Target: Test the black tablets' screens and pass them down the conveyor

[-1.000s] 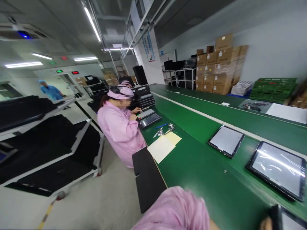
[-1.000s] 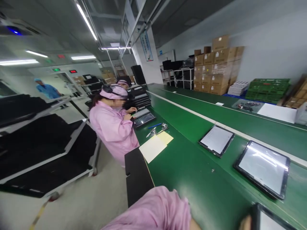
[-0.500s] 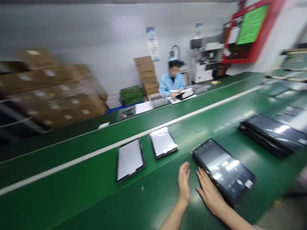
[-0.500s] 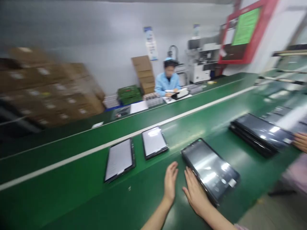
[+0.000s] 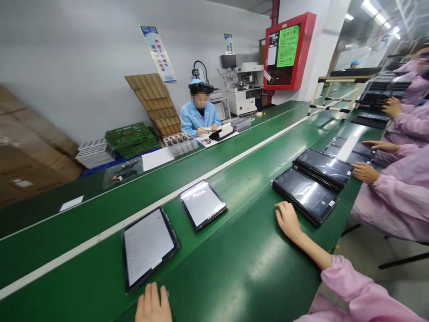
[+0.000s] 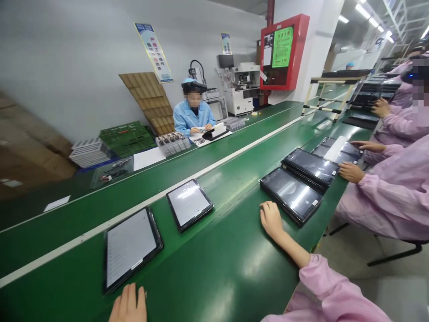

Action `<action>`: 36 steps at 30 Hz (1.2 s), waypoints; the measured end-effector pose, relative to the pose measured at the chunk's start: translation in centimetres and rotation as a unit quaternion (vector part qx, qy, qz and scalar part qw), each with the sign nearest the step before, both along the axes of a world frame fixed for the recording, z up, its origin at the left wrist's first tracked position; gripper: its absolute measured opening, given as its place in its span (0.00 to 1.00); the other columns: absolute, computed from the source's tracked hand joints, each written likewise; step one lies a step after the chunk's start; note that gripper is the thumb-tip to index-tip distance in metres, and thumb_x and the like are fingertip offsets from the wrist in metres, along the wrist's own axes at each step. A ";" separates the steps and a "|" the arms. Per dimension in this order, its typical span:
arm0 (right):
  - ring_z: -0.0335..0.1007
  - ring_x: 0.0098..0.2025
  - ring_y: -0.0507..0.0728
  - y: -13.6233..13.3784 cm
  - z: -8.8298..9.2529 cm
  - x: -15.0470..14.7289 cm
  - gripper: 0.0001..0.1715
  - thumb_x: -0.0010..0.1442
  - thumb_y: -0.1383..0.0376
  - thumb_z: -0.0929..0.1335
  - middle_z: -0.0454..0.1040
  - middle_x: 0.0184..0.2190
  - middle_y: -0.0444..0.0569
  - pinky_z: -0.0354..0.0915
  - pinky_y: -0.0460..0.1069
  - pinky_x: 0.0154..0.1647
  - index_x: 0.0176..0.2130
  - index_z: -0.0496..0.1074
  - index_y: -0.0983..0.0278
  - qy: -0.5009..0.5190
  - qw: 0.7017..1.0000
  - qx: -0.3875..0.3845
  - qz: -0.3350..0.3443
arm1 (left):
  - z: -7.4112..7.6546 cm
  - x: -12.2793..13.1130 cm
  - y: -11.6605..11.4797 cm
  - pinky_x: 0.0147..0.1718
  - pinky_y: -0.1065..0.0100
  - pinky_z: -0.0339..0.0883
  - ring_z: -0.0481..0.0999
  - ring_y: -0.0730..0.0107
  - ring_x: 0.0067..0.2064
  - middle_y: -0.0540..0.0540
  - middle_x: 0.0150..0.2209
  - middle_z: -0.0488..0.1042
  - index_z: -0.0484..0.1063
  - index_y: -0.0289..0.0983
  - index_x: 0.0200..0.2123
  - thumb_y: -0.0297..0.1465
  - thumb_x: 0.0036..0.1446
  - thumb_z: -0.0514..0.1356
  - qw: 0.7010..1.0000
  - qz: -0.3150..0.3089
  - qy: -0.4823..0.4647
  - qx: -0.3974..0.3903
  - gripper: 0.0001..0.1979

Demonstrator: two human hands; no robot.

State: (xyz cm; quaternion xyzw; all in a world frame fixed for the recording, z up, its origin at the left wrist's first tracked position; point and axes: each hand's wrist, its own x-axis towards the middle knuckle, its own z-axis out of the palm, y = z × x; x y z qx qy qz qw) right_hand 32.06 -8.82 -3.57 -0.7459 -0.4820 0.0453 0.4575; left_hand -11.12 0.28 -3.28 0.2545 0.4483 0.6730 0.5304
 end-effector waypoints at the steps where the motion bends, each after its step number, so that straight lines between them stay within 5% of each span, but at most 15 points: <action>1: 0.70 0.47 0.68 0.6 0.0 -1.4 0.12 0.61 0.60 0.63 0.74 0.42 0.58 0.65 0.66 0.54 0.41 0.73 0.61 0.057 0.998 0.006 0.035 | 0.5 0.2 0.3 0.68 0.40 0.43 0.51 0.51 0.71 0.45 0.65 0.62 0.69 0.44 0.43 0.50 0.56 0.50 1.000 -0.004 -0.017 -0.015 0.20; 3: 0.71 0.45 0.65 2.2 -0.3 -5.3 0.13 0.56 0.60 0.67 0.74 0.41 0.54 0.67 0.64 0.53 0.42 0.72 0.60 0.221 0.964 -0.001 0.147 | 1.8 1.2 1.7 0.68 0.43 0.46 0.52 0.55 0.71 0.45 0.65 0.62 0.69 0.44 0.41 0.49 0.58 0.48 0.997 -0.005 -0.065 -0.041 0.19; 6: 0.71 0.51 0.63 6.1 -0.7 -12.1 0.24 0.48 0.60 0.73 0.74 0.45 0.52 0.65 0.62 0.56 0.46 0.71 0.59 0.520 0.811 -0.019 0.266 | 3.8 2.6 4.5 0.64 0.41 0.52 0.61 0.52 0.66 0.40 0.58 0.68 0.70 0.41 0.42 0.49 0.61 0.38 0.988 -0.020 -0.139 -0.062 0.27; 8: 0.69 0.54 0.63 9.3 -0.7 -15.7 0.27 0.43 0.62 0.75 0.74 0.47 0.50 0.64 0.61 0.58 0.44 0.69 0.58 0.667 0.703 0.000 0.247 | 4.3 2.7 6.1 0.60 0.43 0.60 0.67 0.53 0.61 0.38 0.53 0.71 0.70 0.39 0.42 0.46 0.63 0.33 0.980 -0.015 -0.187 -0.063 0.30; 10: 0.68 0.55 0.60 12.6 -0.4 -17.8 0.24 0.41 0.64 0.75 0.72 0.45 0.47 0.64 0.58 0.58 0.39 0.67 0.57 0.732 0.648 0.033 0.205 | 4.1 2.3 6.9 0.54 0.47 0.67 0.71 0.57 0.54 0.39 0.47 0.71 0.69 0.39 0.41 0.44 0.64 0.32 0.969 0.005 -0.235 -0.075 0.29; 15: 0.70 0.43 0.57 17.6 0.2 -17.1 0.14 0.53 0.57 0.70 0.66 0.33 0.44 0.70 0.55 0.48 0.33 0.61 0.56 0.761 0.615 0.055 0.199 | 2.7 0.8 6.7 0.45 0.53 0.73 0.73 0.63 0.42 0.44 0.36 0.68 0.66 0.35 0.39 0.39 0.66 0.41 0.946 -0.033 -0.316 -0.067 0.19; 20: 0.67 0.34 0.55 16.4 0.7 -14.6 0.14 0.56 0.59 0.71 0.65 0.30 0.43 0.70 0.50 0.36 0.31 0.61 0.58 0.770 0.586 0.041 0.250 | 3.1 0.6 6.8 0.43 0.63 0.75 0.73 0.73 0.33 0.48 0.31 0.67 0.64 0.35 0.30 0.24 0.56 0.50 0.940 -0.141 -0.295 -0.094 0.05; 25: 0.56 0.22 0.50 10.0 1.0 -13.6 0.19 0.55 0.64 0.74 0.59 0.22 0.38 0.60 0.45 0.24 0.27 0.59 0.60 0.769 0.551 -0.013 0.323 | 2.9 1.7 3.4 0.45 0.63 0.74 0.62 0.82 0.21 0.54 0.26 0.59 0.64 0.35 0.27 0.18 0.47 0.54 0.923 -0.227 -0.277 -0.143 0.07; 31: 0.43 0.16 0.48 -2.9 0.1 -10.9 0.19 0.60 0.55 0.75 0.54 0.14 0.35 0.47 0.45 0.19 0.30 0.64 0.60 0.743 0.523 -0.125 0.398 | 0.6 -0.5 -7.2 0.53 0.63 0.68 0.59 0.85 0.19 0.59 0.25 0.59 0.71 0.39 0.38 0.24 0.50 0.64 0.881 -0.415 -0.185 -0.135 0.11; 36: 0.64 0.26 0.51 -7.9 0.6 -10.3 0.22 0.55 0.51 0.77 0.69 0.25 0.41 0.60 0.45 0.29 0.39 0.68 0.59 0.742 0.576 -0.118 0.323 | 0.2 -2.1 -14.6 0.52 0.59 0.65 0.64 0.81 0.23 0.55 0.28 0.66 0.72 0.41 0.50 0.35 0.56 0.65 0.883 -0.418 -0.149 -0.151 0.18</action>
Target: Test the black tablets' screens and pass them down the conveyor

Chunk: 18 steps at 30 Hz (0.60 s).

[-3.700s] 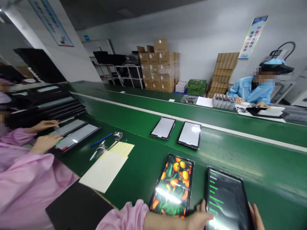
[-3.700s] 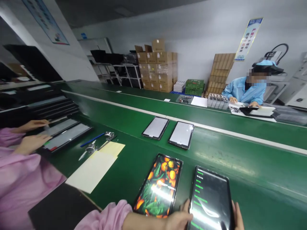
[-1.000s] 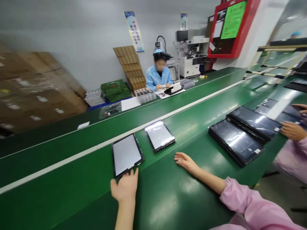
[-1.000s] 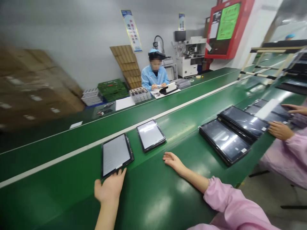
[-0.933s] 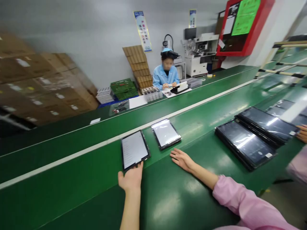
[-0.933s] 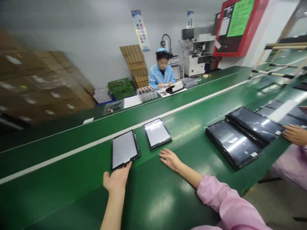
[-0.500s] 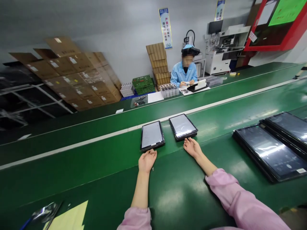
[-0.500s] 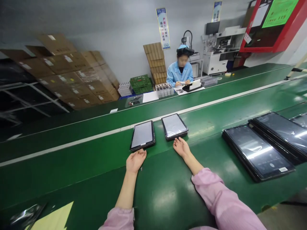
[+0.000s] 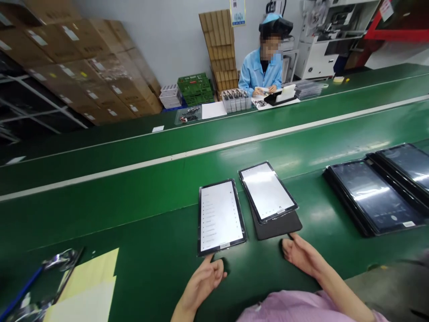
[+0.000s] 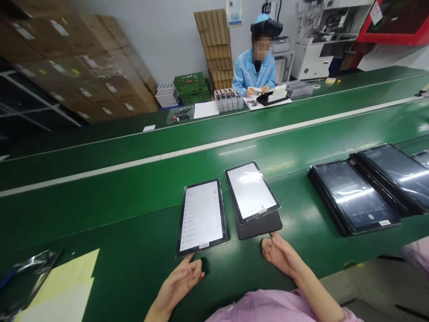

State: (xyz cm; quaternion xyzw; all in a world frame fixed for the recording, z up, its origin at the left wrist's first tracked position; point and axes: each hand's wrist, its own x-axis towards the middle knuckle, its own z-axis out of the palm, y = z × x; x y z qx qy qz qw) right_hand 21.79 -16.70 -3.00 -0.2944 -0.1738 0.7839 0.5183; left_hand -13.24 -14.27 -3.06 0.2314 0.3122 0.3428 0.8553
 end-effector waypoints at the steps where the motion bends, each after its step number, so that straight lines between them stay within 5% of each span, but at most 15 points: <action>1: 0.68 0.31 0.52 -0.2 0.3 0.0 0.23 0.55 0.51 0.77 0.71 0.28 0.43 0.63 0.46 0.33 0.39 0.68 0.59 -0.016 1.000 -0.013 0.001 | 0.2 0.1 -0.9 0.53 0.59 0.64 0.64 0.80 0.24 0.54 0.28 0.66 0.72 0.41 0.50 0.36 0.55 0.66 1.000 0.014 0.006 -0.005 0.19; 3: 0.71 0.34 0.54 -0.6 0.9 0.4 0.24 0.56 0.49 0.76 0.73 0.32 0.46 0.65 0.48 0.37 0.42 0.69 0.61 -0.074 0.995 -0.031 0.054 | 0.6 0.5 -2.2 0.53 0.59 0.63 0.65 0.79 0.25 0.54 0.27 0.66 0.73 0.42 0.50 0.37 0.55 0.67 0.999 0.041 0.021 -0.017 0.19; 5: 0.71 0.29 0.55 -0.7 1.9 1.6 0.26 0.60 0.46 0.72 0.73 0.28 0.46 0.65 0.50 0.33 0.47 0.71 0.63 -0.176 0.969 -0.014 0.176 | 0.9 0.9 -3.3 0.52 0.60 0.64 0.66 0.78 0.25 0.54 0.27 0.67 0.74 0.42 0.49 0.38 0.55 0.67 0.996 0.062 0.047 -0.034 0.18; 8: 0.71 0.27 0.57 1.1 3.9 4.5 0.24 0.62 0.47 0.69 0.74 0.25 0.47 0.65 0.51 0.31 0.46 0.76 0.63 -0.407 0.862 0.108 0.282 | 1.4 0.7 -4.5 0.47 0.61 0.67 0.69 0.75 0.27 0.51 0.29 0.72 0.76 0.42 0.49 0.43 0.54 0.68 0.989 0.064 0.123 -0.059 0.21; 11: 0.73 0.40 0.62 7.5 6.1 6.6 0.20 0.64 0.48 0.67 0.78 0.37 0.50 0.68 0.55 0.43 0.42 0.78 0.60 -0.580 0.766 0.251 0.118 | 2.5 -0.8 -4.5 0.36 0.64 0.68 0.72 0.68 0.29 0.46 0.30 0.75 0.79 0.38 0.47 0.54 0.52 0.65 0.966 -0.008 0.256 -0.027 0.28; 14: 0.68 0.54 0.67 17.1 6.7 6.7 0.24 0.65 0.46 0.65 0.76 0.51 0.53 0.61 0.62 0.58 0.48 0.77 0.59 -0.618 0.715 0.324 -0.051 | 4.6 -2.9 -3.2 0.28 0.66 0.64 0.70 0.67 0.25 0.45 0.23 0.72 0.80 0.35 0.31 0.62 0.51 0.58 0.915 -0.056 0.391 0.083 0.33; 16: 0.64 0.59 0.68 23.1 6.1 6.0 0.29 0.59 0.42 0.68 0.74 0.54 0.53 0.55 0.62 0.64 0.48 0.77 0.59 -0.604 0.726 0.325 -0.052 | 5.9 -3.7 -1.6 0.26 0.66 0.62 0.67 0.68 0.24 0.46 0.21 0.69 0.75 0.37 0.23 0.62 0.55 0.53 0.869 -0.013 0.465 0.166 0.34; 18: 0.66 0.58 0.68 27.4 5.1 5.1 0.35 0.58 0.37 0.66 0.75 0.53 0.55 0.56 0.62 0.63 0.46 0.78 0.61 -0.583 0.758 0.292 -0.024 | 6.6 -3.9 0.5 0.32 0.65 0.67 0.71 0.65 0.29 0.46 0.26 0.73 0.76 0.38 0.28 0.58 0.59 0.52 0.809 0.074 0.528 0.246 0.30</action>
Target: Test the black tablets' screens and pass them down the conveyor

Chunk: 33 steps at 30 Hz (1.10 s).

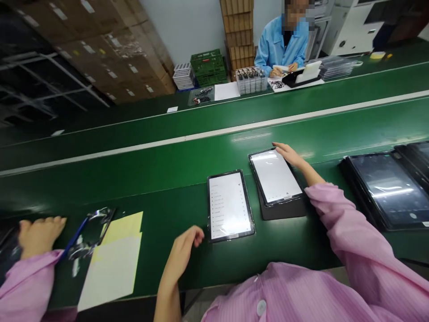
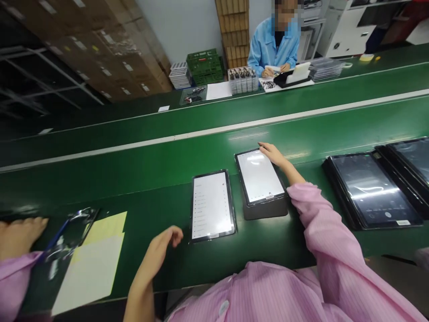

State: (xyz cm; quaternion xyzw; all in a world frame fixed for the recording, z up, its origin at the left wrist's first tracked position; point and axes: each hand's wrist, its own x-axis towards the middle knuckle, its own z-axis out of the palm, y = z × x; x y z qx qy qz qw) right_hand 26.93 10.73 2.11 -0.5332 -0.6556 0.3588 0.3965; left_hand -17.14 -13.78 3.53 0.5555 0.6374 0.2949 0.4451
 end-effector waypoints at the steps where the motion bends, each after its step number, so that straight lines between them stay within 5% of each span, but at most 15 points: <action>1: 0.68 0.56 0.68 1.4 -0.5 -0.3 0.38 0.58 0.35 0.63 0.76 0.51 0.57 0.58 0.62 0.62 0.45 0.79 0.62 0.008 1.000 -0.018 0.006 | -0.1 0.2 1.3 0.39 0.64 0.69 0.74 0.62 0.35 0.45 0.32 0.76 0.77 0.39 0.34 0.56 0.61 0.53 0.998 0.026 0.020 0.057 0.27; 3: 0.70 0.52 0.69 2.7 -1.3 -0.7 0.44 0.57 0.31 0.59 0.78 0.47 0.59 0.61 0.62 0.59 0.41 0.79 0.64 0.014 0.999 -0.033 0.017 | -1.1 0.8 4.4 0.52 0.58 0.67 0.74 0.56 0.51 0.41 0.49 0.76 0.75 0.41 0.48 0.54 0.61 0.54 0.990 0.057 -0.002 0.131 0.27; 6: 0.72 0.49 0.69 2.1 -2.1 -0.6 0.48 0.53 0.28 0.59 0.79 0.43 0.59 0.63 0.61 0.57 0.36 0.79 0.65 0.019 0.999 -0.035 0.018 | -3.4 1.8 9.8 0.62 0.53 0.59 0.62 0.51 0.66 0.38 0.67 0.60 0.62 0.42 0.63 0.55 0.60 0.54 0.982 0.060 -0.102 0.149 0.35; 8: 0.73 0.46 0.68 0.5 -2.5 -0.5 0.46 0.51 0.28 0.61 0.79 0.39 0.58 0.65 0.61 0.53 0.34 0.79 0.65 0.020 0.999 -0.036 0.020 | -4.7 2.3 13.1 0.64 0.52 0.54 0.57 0.51 0.69 0.37 0.69 0.56 0.56 0.41 0.66 0.54 0.62 0.50 0.980 0.034 -0.126 0.147 0.36; 12: 0.74 0.44 0.67 -4.1 -3.4 -1.2 0.38 0.54 0.34 0.65 0.80 0.38 0.55 0.67 0.59 0.50 0.34 0.80 0.64 0.013 0.999 -0.030 0.027 | -5.4 2.5 16.5 0.65 0.49 0.53 0.60 0.49 0.67 0.34 0.64 0.64 0.58 0.36 0.65 0.50 0.60 0.53 0.982 -0.022 -0.127 0.138 0.36; 16: 0.73 0.46 0.66 -8.0 -3.6 -2.2 0.26 0.60 0.44 0.66 0.80 0.39 0.52 0.65 0.59 0.53 0.37 0.80 0.62 -0.010 0.999 -0.012 0.031 | -5.5 1.2 16.1 0.66 0.45 0.50 0.57 0.45 0.68 0.35 0.66 0.61 0.57 0.37 0.65 0.43 0.53 0.60 0.983 -0.105 -0.092 0.117 0.38; 21: 0.75 0.43 0.64 -9.5 -3.3 -2.7 0.18 0.62 0.56 0.64 0.81 0.38 0.51 0.68 0.56 0.49 0.35 0.79 0.61 -0.055 0.998 -0.008 0.005 | -5.7 -0.4 14.7 0.68 0.46 0.43 0.48 0.45 0.72 0.34 0.70 0.51 0.47 0.38 0.69 0.42 0.53 0.62 0.968 -0.201 -0.091 0.122 0.44; 27: 0.76 0.42 0.63 -9.7 -2.8 -2.6 0.09 0.54 0.63 0.69 0.80 0.37 0.49 0.69 0.56 0.49 0.36 0.78 0.62 -0.076 0.997 -0.029 0.005 | -5.2 0.7 14.2 0.67 0.39 0.41 0.44 0.39 0.72 0.29 0.70 0.44 0.32 0.40 0.71 0.48 0.49 0.68 0.971 -0.207 -0.006 0.118 0.59; 30: 0.74 0.48 0.65 -10.2 -2.1 -1.4 0.21 0.49 0.60 0.74 0.78 0.46 0.52 0.68 0.59 0.54 0.44 0.76 0.62 -0.058 0.996 -0.033 0.056 | -5.2 1.1 14.2 0.67 0.37 0.39 0.38 0.36 0.72 0.27 0.70 0.38 0.27 0.40 0.70 0.53 0.46 0.68 0.973 -0.201 -0.022 0.112 0.64; 33: 0.69 0.56 0.66 -11.8 -1.7 0.7 0.32 0.53 0.53 0.74 0.72 0.55 0.56 0.66 0.61 0.57 0.54 0.71 0.62 -0.002 1.000 -0.016 0.018 | -5.7 1.1 14.1 0.68 0.39 0.34 0.33 0.41 0.73 0.30 0.72 0.34 0.26 0.41 0.70 0.56 0.52 0.62 0.973 -0.185 -0.082 0.110 0.59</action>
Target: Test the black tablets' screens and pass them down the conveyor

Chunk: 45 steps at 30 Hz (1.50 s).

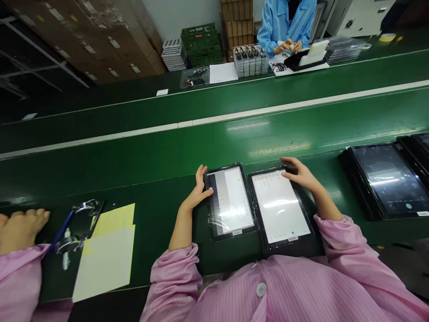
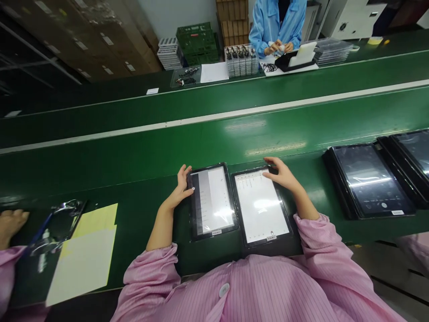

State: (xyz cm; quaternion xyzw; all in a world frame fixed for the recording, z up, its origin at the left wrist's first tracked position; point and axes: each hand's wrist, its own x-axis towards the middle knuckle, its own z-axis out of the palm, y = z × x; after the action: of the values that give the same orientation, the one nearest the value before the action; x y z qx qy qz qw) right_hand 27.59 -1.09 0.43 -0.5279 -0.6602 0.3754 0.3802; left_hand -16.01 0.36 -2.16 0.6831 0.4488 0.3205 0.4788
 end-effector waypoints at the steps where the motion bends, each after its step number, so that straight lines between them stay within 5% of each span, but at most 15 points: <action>1: 0.69 0.57 0.66 -0.9 0.0 0.8 0.32 0.55 0.51 0.73 0.71 0.57 0.56 0.66 0.61 0.57 0.55 0.69 0.61 0.013 0.999 0.004 -0.032 | -0.2 0.0 -0.1 0.68 0.40 0.33 0.32 0.42 0.73 0.32 0.72 0.33 0.27 0.42 0.70 0.56 0.53 0.61 1.000 0.008 -0.019 -0.006 0.56; 6: 0.72 0.52 0.65 -7.9 -1.1 3.3 0.28 0.61 0.47 0.70 0.74 0.50 0.54 0.67 0.62 0.56 0.54 0.69 0.58 0.012 0.992 -0.003 -0.127 | -1.4 0.2 -2.1 0.69 0.44 0.29 0.30 0.44 0.73 0.39 0.74 0.30 0.32 0.47 0.70 0.56 0.49 0.63 0.995 0.042 -0.085 -0.014 0.57; 12: 0.71 0.47 0.66 -15.6 -0.9 1.9 0.17 0.67 0.54 0.65 0.74 0.46 0.54 0.68 0.63 0.50 0.53 0.71 0.56 -0.100 0.978 0.060 -0.173 | -0.9 0.4 -7.2 0.70 0.44 0.30 0.32 0.45 0.74 0.38 0.74 0.31 0.33 0.47 0.70 0.51 0.52 0.64 0.995 0.029 -0.090 -0.020 0.54; 15: 0.68 0.52 0.68 -16.4 0.5 0.1 0.19 0.68 0.56 0.63 0.71 0.50 0.55 0.65 0.64 0.52 0.56 0.71 0.54 -0.180 0.968 0.129 -0.117 | -0.7 0.7 -8.6 0.69 0.43 0.34 0.36 0.46 0.74 0.37 0.74 0.34 0.34 0.47 0.70 0.51 0.55 0.63 0.995 0.059 -0.080 -0.017 0.51; 19: 0.61 0.59 0.71 -15.6 2.3 -2.6 0.22 0.68 0.52 0.64 0.64 0.60 0.54 0.55 0.68 0.60 0.58 0.71 0.50 -0.272 0.940 0.199 0.050 | -1.3 1.4 -8.6 0.68 0.42 0.37 0.40 0.45 0.73 0.35 0.73 0.37 0.34 0.47 0.69 0.54 0.57 0.59 0.992 0.107 -0.067 0.002 0.47; 24: 0.56 0.62 0.72 -14.8 2.5 -4.7 0.29 0.66 0.47 0.66 0.60 0.65 0.53 0.45 0.71 0.64 0.63 0.67 0.48 -0.297 0.924 0.194 0.144 | -2.3 2.1 -8.5 0.68 0.42 0.40 0.42 0.45 0.73 0.34 0.72 0.40 0.34 0.46 0.69 0.54 0.58 0.58 0.989 0.145 -0.013 0.028 0.47; 30: 0.50 0.64 0.75 -17.3 1.2 -2.7 0.38 0.58 0.42 0.71 0.54 0.67 0.50 0.36 0.75 0.66 0.64 0.64 0.44 -0.325 0.918 0.210 0.086 | -1.2 1.0 -5.7 0.66 0.43 0.49 0.50 0.45 0.71 0.36 0.70 0.47 0.36 0.48 0.70 0.64 0.56 0.47 0.984 0.175 -0.005 -0.008 0.47; 35: 0.55 0.61 0.69 -20.6 -0.3 -1.9 0.35 0.62 0.54 0.72 0.56 0.63 0.51 0.35 0.73 0.68 0.65 0.62 0.44 -0.344 0.894 0.273 0.089 | 3.1 2.9 -0.8 0.68 0.42 0.29 0.43 0.50 0.73 0.43 0.71 0.50 0.55 0.46 0.67 0.54 0.67 0.42 0.972 0.090 0.207 0.067 0.32; 37: 0.55 0.60 0.69 -21.3 -0.9 -2.5 0.36 0.61 0.54 0.72 0.56 0.62 0.51 0.35 0.74 0.68 0.65 0.60 0.42 -0.348 0.894 0.274 0.059 | 4.6 4.9 0.9 0.66 0.36 0.26 0.48 0.49 0.71 0.43 0.69 0.57 0.59 0.45 0.65 0.50 0.68 0.42 0.955 0.049 0.279 0.083 0.29; 39: 0.54 0.61 0.71 -21.4 -1.3 -3.3 0.40 0.60 0.53 0.73 0.53 0.63 0.51 0.36 0.76 0.67 0.66 0.57 0.41 -0.344 0.903 0.255 0.016 | 5.7 6.7 2.3 0.66 0.35 0.35 0.59 0.47 0.67 0.40 0.64 0.65 0.64 0.41 0.63 0.48 0.68 0.44 0.938 0.007 0.335 0.091 0.28; 42: 0.52 0.62 0.74 -20.6 -1.5 -4.1 0.44 0.60 0.55 0.73 0.47 0.66 0.51 0.38 0.78 0.65 0.68 0.53 0.41 -0.350 0.908 0.227 -0.047 | 6.8 7.5 3.8 0.63 0.45 0.56 0.69 0.49 0.60 0.38 0.59 0.71 0.69 0.37 0.58 0.48 0.67 0.46 0.928 -0.069 0.357 0.086 0.28; 45: 0.51 0.62 0.76 -19.0 -1.0 -4.2 0.46 0.58 0.54 0.75 0.44 0.67 0.52 0.37 0.79 0.65 0.68 0.54 0.43 -0.361 0.904 0.222 -0.056 | 7.4 6.0 4.3 0.63 0.47 0.57 0.69 0.49 0.61 0.39 0.61 0.69 0.67 0.39 0.61 0.52 0.64 0.50 0.931 -0.140 0.333 0.050 0.31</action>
State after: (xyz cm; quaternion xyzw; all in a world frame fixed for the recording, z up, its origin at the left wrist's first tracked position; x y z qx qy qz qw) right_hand 23.38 -20.11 -0.62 -0.5652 -0.7881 -0.0188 0.2432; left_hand -10.04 4.62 5.20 0.8293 0.4662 0.0261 0.3068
